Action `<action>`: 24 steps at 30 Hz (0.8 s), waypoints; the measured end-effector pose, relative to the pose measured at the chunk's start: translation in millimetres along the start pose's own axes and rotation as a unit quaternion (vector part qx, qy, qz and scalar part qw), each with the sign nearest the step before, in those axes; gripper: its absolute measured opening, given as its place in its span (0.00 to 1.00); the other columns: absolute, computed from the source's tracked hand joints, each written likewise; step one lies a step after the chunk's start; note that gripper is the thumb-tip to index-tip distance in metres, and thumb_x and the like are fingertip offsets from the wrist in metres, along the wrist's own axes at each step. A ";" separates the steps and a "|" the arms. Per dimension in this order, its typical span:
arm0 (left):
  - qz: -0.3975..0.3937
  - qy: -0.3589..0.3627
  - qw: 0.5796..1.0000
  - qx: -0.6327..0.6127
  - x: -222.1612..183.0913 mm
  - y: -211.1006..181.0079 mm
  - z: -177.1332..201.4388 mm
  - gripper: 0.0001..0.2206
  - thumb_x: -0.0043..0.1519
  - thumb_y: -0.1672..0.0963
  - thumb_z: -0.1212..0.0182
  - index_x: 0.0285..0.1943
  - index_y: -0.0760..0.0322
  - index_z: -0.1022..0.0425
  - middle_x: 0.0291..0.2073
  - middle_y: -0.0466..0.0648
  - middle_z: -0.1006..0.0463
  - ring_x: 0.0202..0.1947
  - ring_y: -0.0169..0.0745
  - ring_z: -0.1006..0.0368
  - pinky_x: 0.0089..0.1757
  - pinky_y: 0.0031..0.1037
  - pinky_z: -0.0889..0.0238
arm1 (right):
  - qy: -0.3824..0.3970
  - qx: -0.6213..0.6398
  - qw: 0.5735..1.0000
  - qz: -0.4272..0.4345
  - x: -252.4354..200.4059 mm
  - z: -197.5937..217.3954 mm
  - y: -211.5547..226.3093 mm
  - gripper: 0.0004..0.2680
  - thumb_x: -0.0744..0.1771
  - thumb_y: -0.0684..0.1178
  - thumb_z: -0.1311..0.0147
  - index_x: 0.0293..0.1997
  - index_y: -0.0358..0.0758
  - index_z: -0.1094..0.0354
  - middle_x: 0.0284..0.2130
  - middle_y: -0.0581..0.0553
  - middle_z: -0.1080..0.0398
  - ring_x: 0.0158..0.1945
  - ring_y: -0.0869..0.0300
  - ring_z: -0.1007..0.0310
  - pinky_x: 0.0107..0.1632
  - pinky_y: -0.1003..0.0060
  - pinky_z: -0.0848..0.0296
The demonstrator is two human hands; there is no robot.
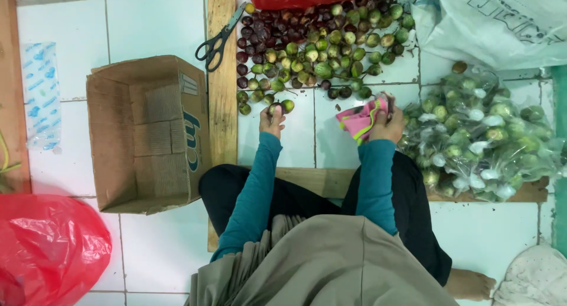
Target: Bagging small fruits from a pile into individual plastic bags while sitting on the floor
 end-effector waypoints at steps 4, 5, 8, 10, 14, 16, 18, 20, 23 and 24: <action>0.011 0.017 1.000 0.018 -28.3 -9.0 -9.9 0.35 0.66 0.41 0.36 0.72 0.64 0.41 0.65 0.65 0.31 0.56 0.60 0.24 0.47 0.41 0.23 | 0.142 0.123 0.951 -0.246 -11.0 1.9 37.3 0.19 0.73 0.48 0.57 0.76 0.42 0.50 0.70 0.25 0.50 0.69 0.36 0.40 0.73 0.46 0.40; 0.015 0.020 0.999 0.026 -28.0 -6.8 -11.3 0.34 0.66 0.42 0.37 0.72 0.64 0.41 0.66 0.65 0.32 0.56 0.58 0.24 0.47 0.39 0.22 | 0.160 0.023 0.957 -0.241 -11.3 -0.8 56.1 0.21 0.71 0.44 0.56 0.76 0.41 0.52 0.70 0.23 0.53 0.65 0.35 0.35 0.68 0.41 0.34; 0.034 0.018 0.999 0.018 -36.7 10.7 -3.3 0.33 0.67 0.42 0.36 0.72 0.63 0.42 0.66 0.63 0.32 0.54 0.56 0.22 0.45 0.35 0.21 | 0.141 -0.053 0.958 -0.244 3.5 -26.4 23.1 0.21 0.69 0.43 0.53 0.73 0.44 0.50 0.67 0.23 0.52 0.61 0.34 0.31 0.65 0.40 0.29; 0.034 0.021 0.999 0.004 -28.2 11.6 -3.6 0.33 0.67 0.43 0.36 0.71 0.63 0.42 0.65 0.62 0.31 0.52 0.54 0.21 0.44 0.33 0.21 | 0.098 -0.016 0.963 -0.251 25.9 -47.9 -18.7 0.19 0.70 0.46 0.51 0.71 0.48 0.45 0.65 0.24 0.48 0.63 0.34 0.32 0.67 0.43 0.30; 0.064 0.010 0.996 -0.054 -15.6 30.7 4.5 0.30 0.68 0.45 0.36 0.72 0.61 0.43 0.64 0.63 0.32 0.50 0.58 0.20 0.42 0.34 0.19 | 0.037 -0.066 0.961 -0.268 30.8 -50.8 -62.9 0.22 0.67 0.66 0.43 0.66 0.55 0.40 0.61 0.35 0.42 0.65 0.42 0.35 0.69 0.53 0.33; 0.071 0.023 0.994 -0.076 -8.3 31.5 0.7 0.30 0.69 0.45 0.37 0.72 0.60 0.44 0.63 0.64 0.32 0.49 0.60 0.20 0.41 0.34 0.19 | 0.021 -0.081 0.959 -0.272 29.1 -49.6 -65.5 0.21 0.66 0.65 0.43 0.64 0.55 0.39 0.60 0.35 0.39 0.67 0.46 0.37 0.69 0.56 0.34; 0.084 0.009 0.990 -0.113 -8.2 27.2 0.2 0.29 0.70 0.47 0.38 0.73 0.60 0.45 0.63 0.65 0.33 0.49 0.61 0.20 0.41 0.32 0.19 | 0.010 -0.008 0.947 -0.322 26.6 -62.5 -78.9 0.22 0.65 0.65 0.39 0.64 0.57 0.39 0.68 0.32 0.53 0.68 0.43 0.38 0.70 0.53 0.33; 0.080 0.012 0.991 -0.110 -3.3 26.0 -4.3 0.29 0.70 0.47 0.38 0.73 0.60 0.46 0.62 0.64 0.33 0.50 0.62 0.20 0.42 0.32 0.20 | -0.014 0.004 0.966 -0.260 8.7 -77.8 -72.3 0.20 0.65 0.63 0.40 0.61 0.54 0.39 0.65 0.32 0.51 0.66 0.41 0.37 0.68 0.51 0.31; 0.075 0.013 0.991 -0.107 8.1 34.1 -12.1 0.29 0.70 0.48 0.38 0.74 0.59 0.46 0.61 0.65 0.31 0.51 0.63 0.21 0.43 0.33 0.20 | -0.075 0.034 0.993 -0.082 -23.4 -105.1 -46.1 0.15 0.64 0.52 0.42 0.55 0.47 0.40 0.57 0.31 0.49 0.60 0.35 0.37 0.62 0.48 0.27; 0.069 0.013 0.992 -0.107 14.8 36.2 -15.7 0.29 0.69 0.47 0.37 0.74 0.58 0.46 0.61 0.66 0.31 0.51 0.63 0.21 0.43 0.34 0.20 | -0.112 0.055 0.992 0.034 -36.5 -113.2 -26.7 0.13 0.63 0.44 0.43 0.52 0.43 0.39 0.53 0.29 0.47 0.57 0.31 0.36 0.58 0.47 0.25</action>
Point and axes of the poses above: each hand's wrist, its own x-axis towards the middle knuckle, its own z-axis out of the back of the hand, y = z × x, the point moved 8 cm from there along x, towards the middle knuckle
